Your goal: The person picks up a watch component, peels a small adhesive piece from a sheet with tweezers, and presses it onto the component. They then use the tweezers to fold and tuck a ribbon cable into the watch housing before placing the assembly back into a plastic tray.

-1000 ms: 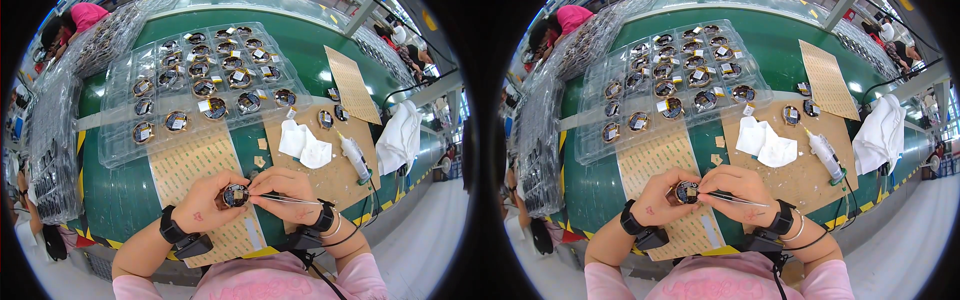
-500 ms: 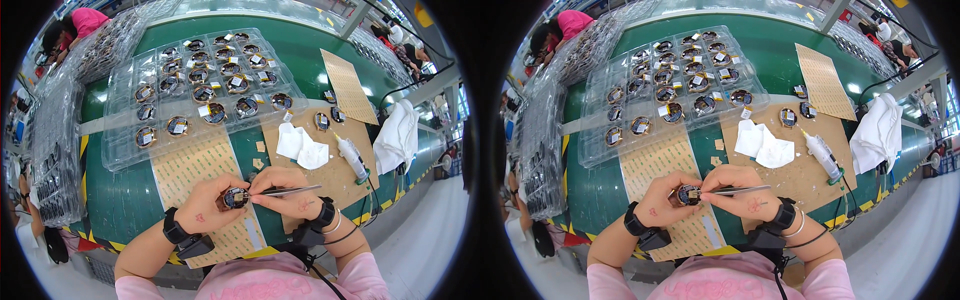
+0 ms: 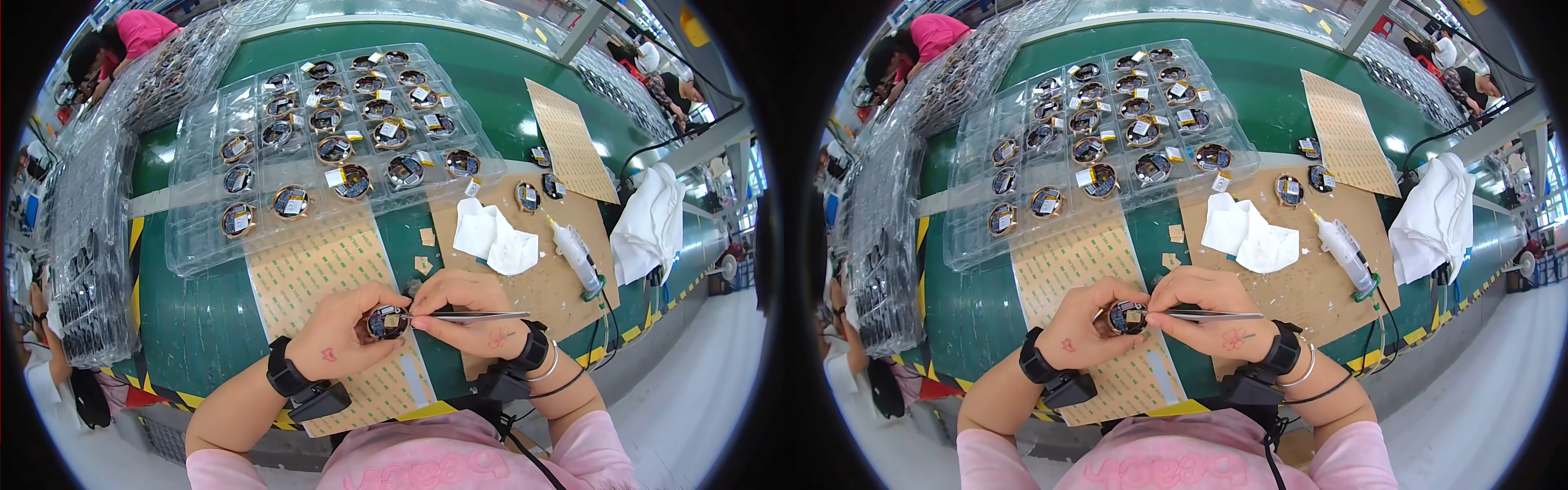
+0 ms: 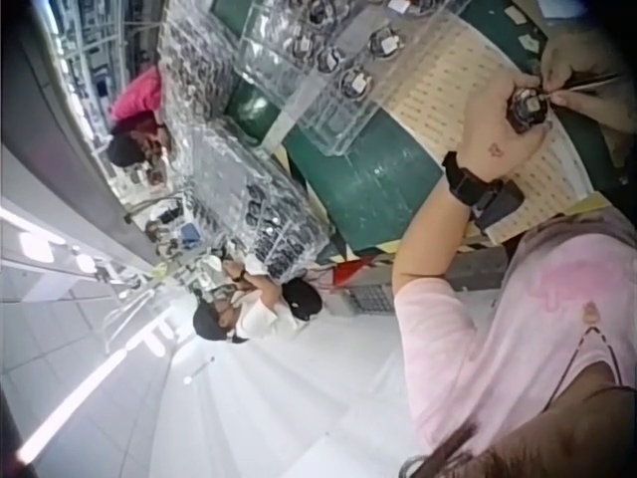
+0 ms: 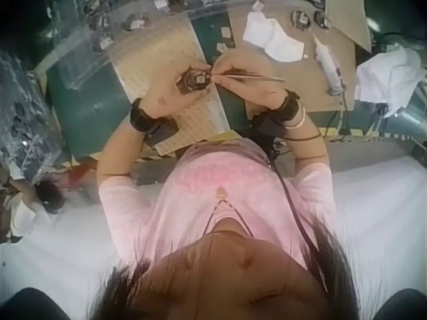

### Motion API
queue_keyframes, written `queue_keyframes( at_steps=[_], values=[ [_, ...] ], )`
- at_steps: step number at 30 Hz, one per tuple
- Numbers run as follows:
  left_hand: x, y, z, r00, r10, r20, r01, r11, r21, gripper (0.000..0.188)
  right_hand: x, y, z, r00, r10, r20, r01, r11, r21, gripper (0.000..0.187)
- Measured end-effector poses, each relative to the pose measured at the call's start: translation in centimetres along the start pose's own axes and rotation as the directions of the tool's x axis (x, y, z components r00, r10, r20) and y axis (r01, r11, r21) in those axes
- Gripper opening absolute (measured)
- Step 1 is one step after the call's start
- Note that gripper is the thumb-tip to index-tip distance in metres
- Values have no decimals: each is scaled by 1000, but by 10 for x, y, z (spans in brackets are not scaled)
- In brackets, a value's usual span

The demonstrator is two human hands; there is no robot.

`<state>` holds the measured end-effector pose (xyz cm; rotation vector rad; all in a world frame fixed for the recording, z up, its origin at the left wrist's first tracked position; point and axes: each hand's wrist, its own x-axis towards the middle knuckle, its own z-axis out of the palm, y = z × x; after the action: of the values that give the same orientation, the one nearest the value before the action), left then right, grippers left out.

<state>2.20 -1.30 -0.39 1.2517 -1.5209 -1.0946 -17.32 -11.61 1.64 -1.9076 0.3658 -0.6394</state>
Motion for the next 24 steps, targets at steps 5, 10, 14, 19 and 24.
queue_keyframes(
  at_steps=[5, 10, 14, 19, 24],
  values=[
    [0, -2, 1, 1000, 8, 5, -8, 1000, 10, 39, -1, 3, -2, 999, 42, 27, -44, 997, 70, 11],
    [0, -1, 0, 1000, 17, -7, -17, 1000, 16, 39, -1, 1, -1, 999, -47, 15, 47, 999, 0, 12],
    [0, 0, 0, 1000, 4, -22, -4, 1000, 4, 39, -1, 0, 0, 995, -102, 21, 102, 993, -53, 14],
    [0, 0, -1, 1000, -2, -25, 2, 1000, 15, 39, 0, -2, 2, 994, -110, -1, 109, 985, -135, 14],
    [0, 0, -1, 1000, -14, -26, 14, 1000, 18, 39, -2, -2, 3, 995, -101, -18, 96, 978, -184, 14]
  ],
)
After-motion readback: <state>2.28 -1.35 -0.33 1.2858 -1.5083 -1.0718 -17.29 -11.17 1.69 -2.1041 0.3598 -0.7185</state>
